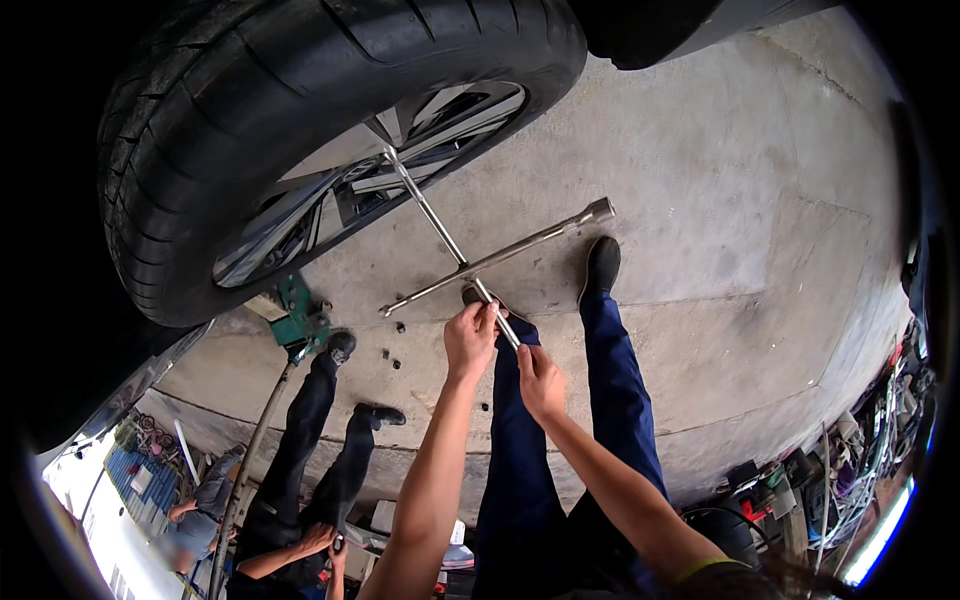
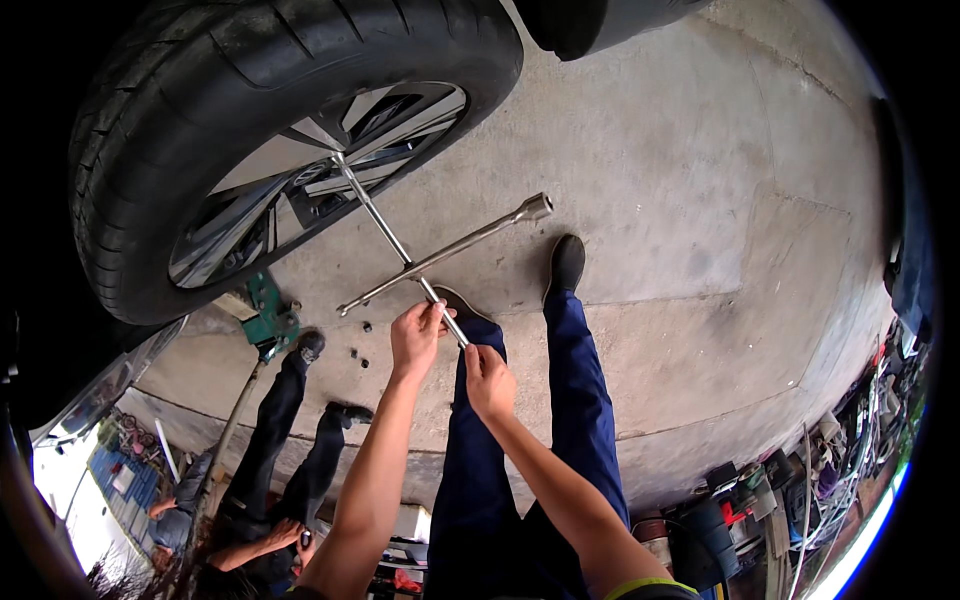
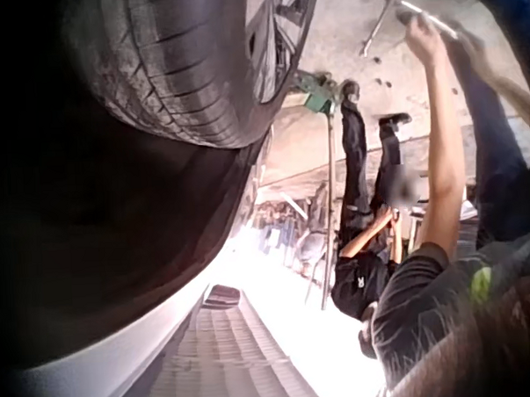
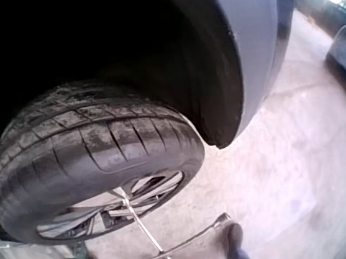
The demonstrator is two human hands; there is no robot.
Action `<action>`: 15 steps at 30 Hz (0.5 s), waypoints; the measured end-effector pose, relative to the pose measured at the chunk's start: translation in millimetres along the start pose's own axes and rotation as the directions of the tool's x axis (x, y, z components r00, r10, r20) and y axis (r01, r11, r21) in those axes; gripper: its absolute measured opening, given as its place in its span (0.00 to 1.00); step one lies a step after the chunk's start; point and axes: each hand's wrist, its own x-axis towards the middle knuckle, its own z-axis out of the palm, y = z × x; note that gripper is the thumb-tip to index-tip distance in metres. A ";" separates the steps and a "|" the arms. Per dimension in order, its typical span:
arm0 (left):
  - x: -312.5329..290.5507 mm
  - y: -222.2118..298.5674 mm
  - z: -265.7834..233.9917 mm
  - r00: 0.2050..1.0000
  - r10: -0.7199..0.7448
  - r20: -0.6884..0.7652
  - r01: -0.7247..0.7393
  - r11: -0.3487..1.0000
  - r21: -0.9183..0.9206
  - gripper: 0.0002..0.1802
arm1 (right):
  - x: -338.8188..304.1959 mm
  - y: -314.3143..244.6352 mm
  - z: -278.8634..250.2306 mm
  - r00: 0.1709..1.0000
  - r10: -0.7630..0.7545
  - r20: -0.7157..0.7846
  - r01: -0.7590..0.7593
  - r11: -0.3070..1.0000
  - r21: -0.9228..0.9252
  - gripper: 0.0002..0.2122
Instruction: The person uses a lug wrench to tighten the lug nuts on a car wheel. They systematically rotate the wrench to secure each nut in sequence while the vehicle is elevated on a jack.
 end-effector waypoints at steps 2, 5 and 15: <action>-2.3 -0.4 -2.9 0.996 0.042 -0.078 -0.034 0.994 0.104 0.19 | -11.4 -5.7 20.1 0.974 -0.144 -0.175 0.148 0.989 0.007 0.24; -1.4 -2.2 -21.1 0.992 0.015 -0.127 0.030 0.938 0.345 0.22 | 11.3 -11.5 28.0 0.960 0.235 0.151 -0.215 0.967 -0.137 0.36; 4.4 24.5 -25.8 0.932 -0.159 0.325 0.257 0.924 -0.283 0.17 | 44.1 14.5 7.7 0.675 0.288 0.679 -0.651 0.665 0.366 0.35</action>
